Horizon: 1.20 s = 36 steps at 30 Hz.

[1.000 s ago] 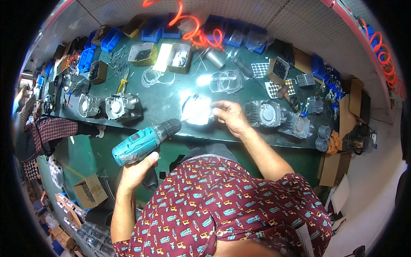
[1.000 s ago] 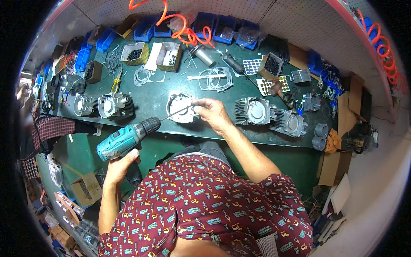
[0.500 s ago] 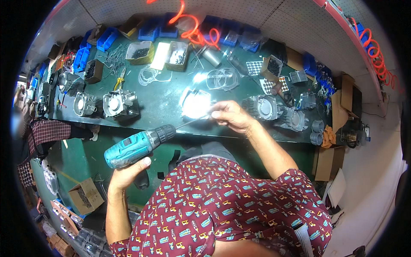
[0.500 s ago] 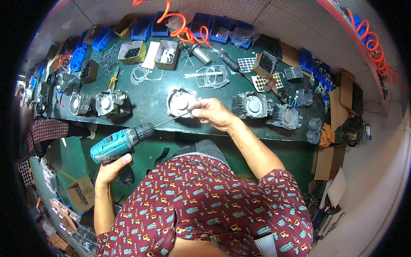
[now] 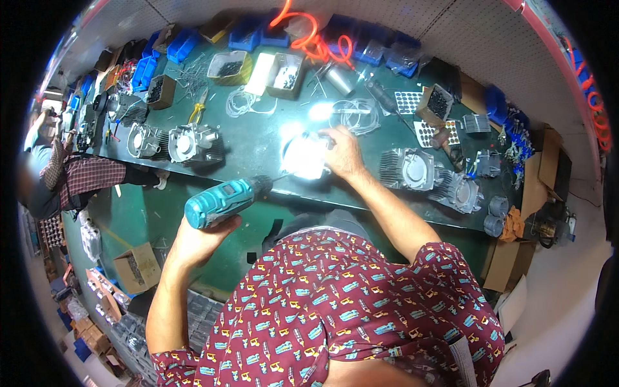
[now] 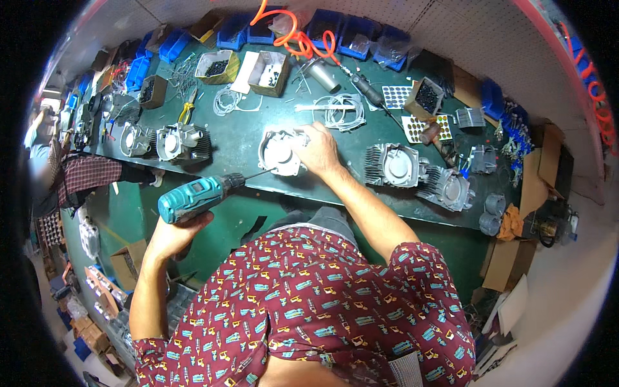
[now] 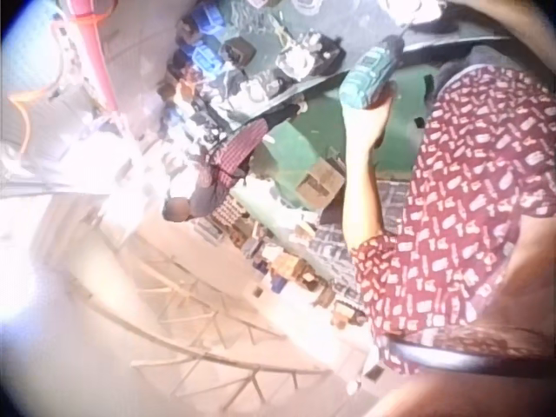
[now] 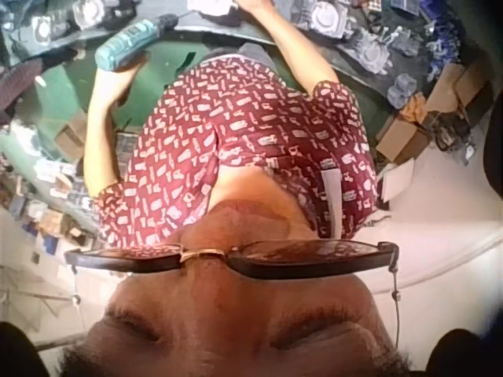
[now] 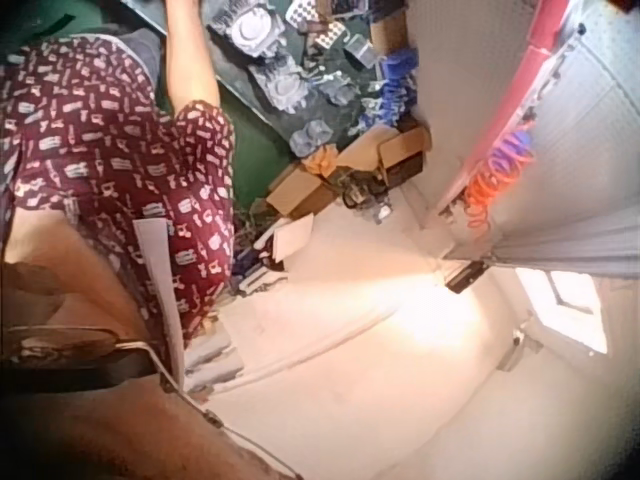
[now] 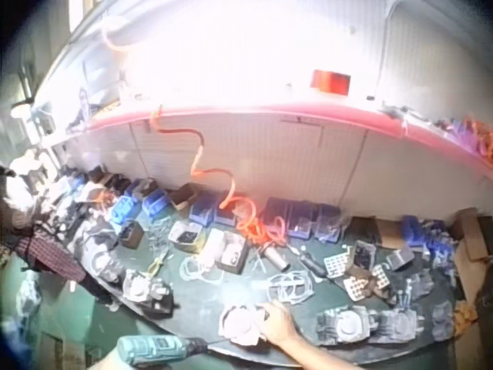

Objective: The person uses a cordless drill to fasten screws into circular metal housings on a workbench, then switches to a pneumatic air gun to blow dust off the assembled units. The person handles multiple housings one at a time, moving them across the table as they work.

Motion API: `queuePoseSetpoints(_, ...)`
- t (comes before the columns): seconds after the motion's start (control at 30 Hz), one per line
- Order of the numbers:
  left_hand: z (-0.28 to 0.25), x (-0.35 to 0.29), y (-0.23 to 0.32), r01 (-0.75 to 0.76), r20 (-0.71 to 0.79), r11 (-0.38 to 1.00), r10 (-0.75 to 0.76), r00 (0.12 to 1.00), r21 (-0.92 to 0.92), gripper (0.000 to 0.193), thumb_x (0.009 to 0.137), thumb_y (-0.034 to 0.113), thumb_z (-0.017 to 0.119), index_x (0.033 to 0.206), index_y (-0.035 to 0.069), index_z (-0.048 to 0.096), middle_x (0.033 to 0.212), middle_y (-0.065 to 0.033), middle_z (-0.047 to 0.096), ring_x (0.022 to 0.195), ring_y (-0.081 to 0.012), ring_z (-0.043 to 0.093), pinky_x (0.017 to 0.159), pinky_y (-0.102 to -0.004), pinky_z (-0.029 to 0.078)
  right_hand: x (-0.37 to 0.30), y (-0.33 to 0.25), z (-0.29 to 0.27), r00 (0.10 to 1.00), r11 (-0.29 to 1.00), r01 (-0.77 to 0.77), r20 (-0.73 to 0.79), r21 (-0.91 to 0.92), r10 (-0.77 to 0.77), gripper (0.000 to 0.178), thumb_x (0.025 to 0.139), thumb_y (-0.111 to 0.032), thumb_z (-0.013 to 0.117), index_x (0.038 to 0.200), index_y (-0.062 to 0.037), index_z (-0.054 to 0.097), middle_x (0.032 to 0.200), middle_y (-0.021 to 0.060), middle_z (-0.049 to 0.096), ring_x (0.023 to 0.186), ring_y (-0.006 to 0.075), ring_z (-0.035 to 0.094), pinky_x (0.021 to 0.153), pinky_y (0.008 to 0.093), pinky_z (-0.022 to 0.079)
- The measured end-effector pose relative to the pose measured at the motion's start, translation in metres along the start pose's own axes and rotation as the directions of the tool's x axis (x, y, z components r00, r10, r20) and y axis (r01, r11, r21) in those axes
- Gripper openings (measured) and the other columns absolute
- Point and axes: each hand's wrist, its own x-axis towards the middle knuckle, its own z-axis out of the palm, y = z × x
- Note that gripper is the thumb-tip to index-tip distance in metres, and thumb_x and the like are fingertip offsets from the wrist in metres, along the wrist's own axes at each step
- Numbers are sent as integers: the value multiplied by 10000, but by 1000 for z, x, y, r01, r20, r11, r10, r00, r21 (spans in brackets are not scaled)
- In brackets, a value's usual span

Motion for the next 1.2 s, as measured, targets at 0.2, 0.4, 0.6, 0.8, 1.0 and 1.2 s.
queuePoseSetpoints(0.2,12,14,23,-87,-1,941,92,996,328,352,776,147,813,1094,44,702,928,-134,741,835,-232,716,779,-348,548,2,10,5,994,995,-65,93,69,59,311,775,-281,755,1021,-91,764,929,165,619,903,341,629,799,422,506)
queuePoseSetpoints(0.4,27,20,70,-1,41,758,-34,999,652,343,763,207,797,1056,56,701,918,-198,724,902,-379,703,798,-428,562,4,16,7,993,987,-71,101,141,56,240,827,-235,723,1012,-89,769,892,154,615,876,327,624,784,413,499)
queuePoseSetpoints(0.6,39,31,95,34,31,662,-86,996,749,299,763,166,786,1018,46,688,897,-185,722,876,-385,700,777,-426,563,3,19,12,996,981,-49,81,187,34,212,826,-208,735,975,-61,767,864,154,606,851,333,621,749,423,492)
queuePoseSetpoints(0.8,45,37,102,69,35,603,-158,987,795,292,765,145,776,1028,50,691,908,-184,727,891,-384,703,793,-441,559,3,19,15,993,980,-91,97,175,75,197,803,-141,715,970,-44,759,890,155,613,883,343,618,771,423,494)
queuePoseSetpoints(1.0,48,35,96,48,28,583,-120,992,811,302,760,158,780,1030,52,694,902,-190,724,875,-394,700,795,-451,561,3,21,17,993,977,-79,101,200,59,198,799,-115,696,972,-39,755,907,164,617,901,350,616,791,422,495)
queuePoseSetpoints(1.2,43,27,98,-16,45,667,-26,999,744,311,743,177,803,1008,49,702,880,-188,719,847,-383,699,757,-423,567,6,11,3,989,971,-105,122,214,80,256,793,-190,730,1001,-42,757,875,159,624,817,327,625,753,392,509)
